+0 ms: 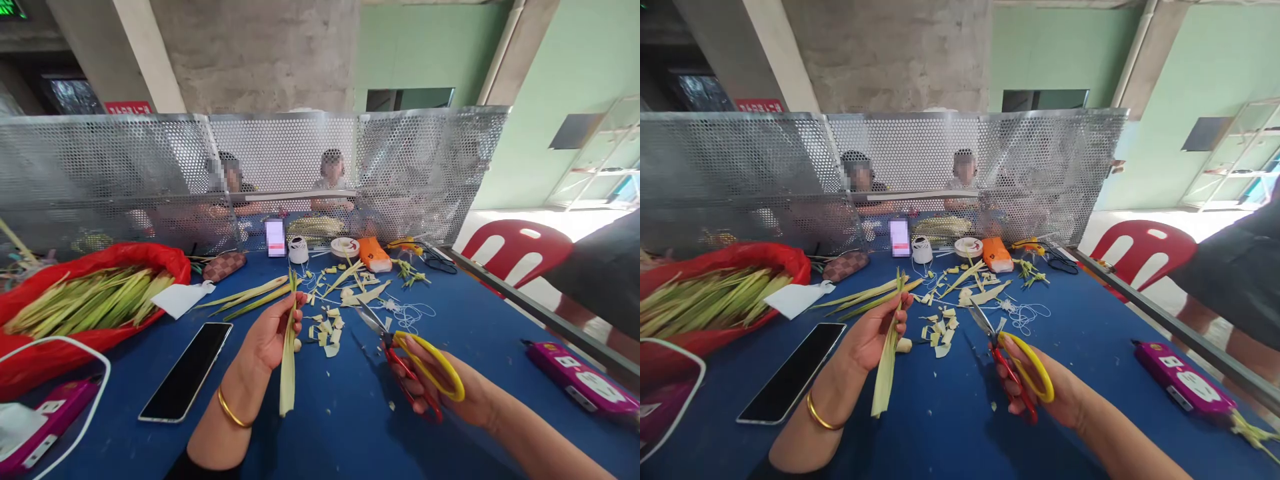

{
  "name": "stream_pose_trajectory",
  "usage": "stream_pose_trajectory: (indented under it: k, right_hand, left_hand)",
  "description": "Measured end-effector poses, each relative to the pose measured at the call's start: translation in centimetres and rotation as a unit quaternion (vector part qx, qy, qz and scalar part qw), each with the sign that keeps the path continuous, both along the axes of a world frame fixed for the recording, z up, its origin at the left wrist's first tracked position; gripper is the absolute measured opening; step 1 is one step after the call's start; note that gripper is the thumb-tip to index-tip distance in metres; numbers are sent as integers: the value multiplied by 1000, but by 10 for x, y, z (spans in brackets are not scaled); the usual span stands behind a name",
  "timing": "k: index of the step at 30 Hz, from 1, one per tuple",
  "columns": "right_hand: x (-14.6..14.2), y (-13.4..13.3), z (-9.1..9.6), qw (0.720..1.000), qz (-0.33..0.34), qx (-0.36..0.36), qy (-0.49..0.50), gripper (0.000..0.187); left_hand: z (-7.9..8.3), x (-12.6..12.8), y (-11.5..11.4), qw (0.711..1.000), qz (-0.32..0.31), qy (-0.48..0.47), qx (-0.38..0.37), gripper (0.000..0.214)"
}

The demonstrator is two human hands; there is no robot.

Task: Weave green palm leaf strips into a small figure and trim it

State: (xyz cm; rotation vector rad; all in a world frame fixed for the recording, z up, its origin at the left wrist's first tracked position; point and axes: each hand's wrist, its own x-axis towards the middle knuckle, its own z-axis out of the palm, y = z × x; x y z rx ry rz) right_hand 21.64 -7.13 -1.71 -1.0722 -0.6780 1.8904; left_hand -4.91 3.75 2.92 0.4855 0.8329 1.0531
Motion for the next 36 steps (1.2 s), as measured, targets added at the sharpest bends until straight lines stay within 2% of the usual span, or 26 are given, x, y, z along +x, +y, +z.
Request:
stream_pose_trajectory:
  k: [6,16,26,36]
  right_hand:
    - [-4,3,2,1000,-6,-5,-8,35]
    - [-5,-15,1,1000,1,-2,-3,39]
    - [-19,7,0,999,-33,-19,-10,36]
    - [-24,27,-6,984,-85,79,-134,43]
  left_hand:
    - [1,-1,-2,1000,-3,-12,0,3]
    - [5,0,-3,1000,-12,-15,-3,5]
    - [6,-1,-5,1000,-11,-19,12,7]
    - [6,0,-5,1000,-6,-15,-7,8]
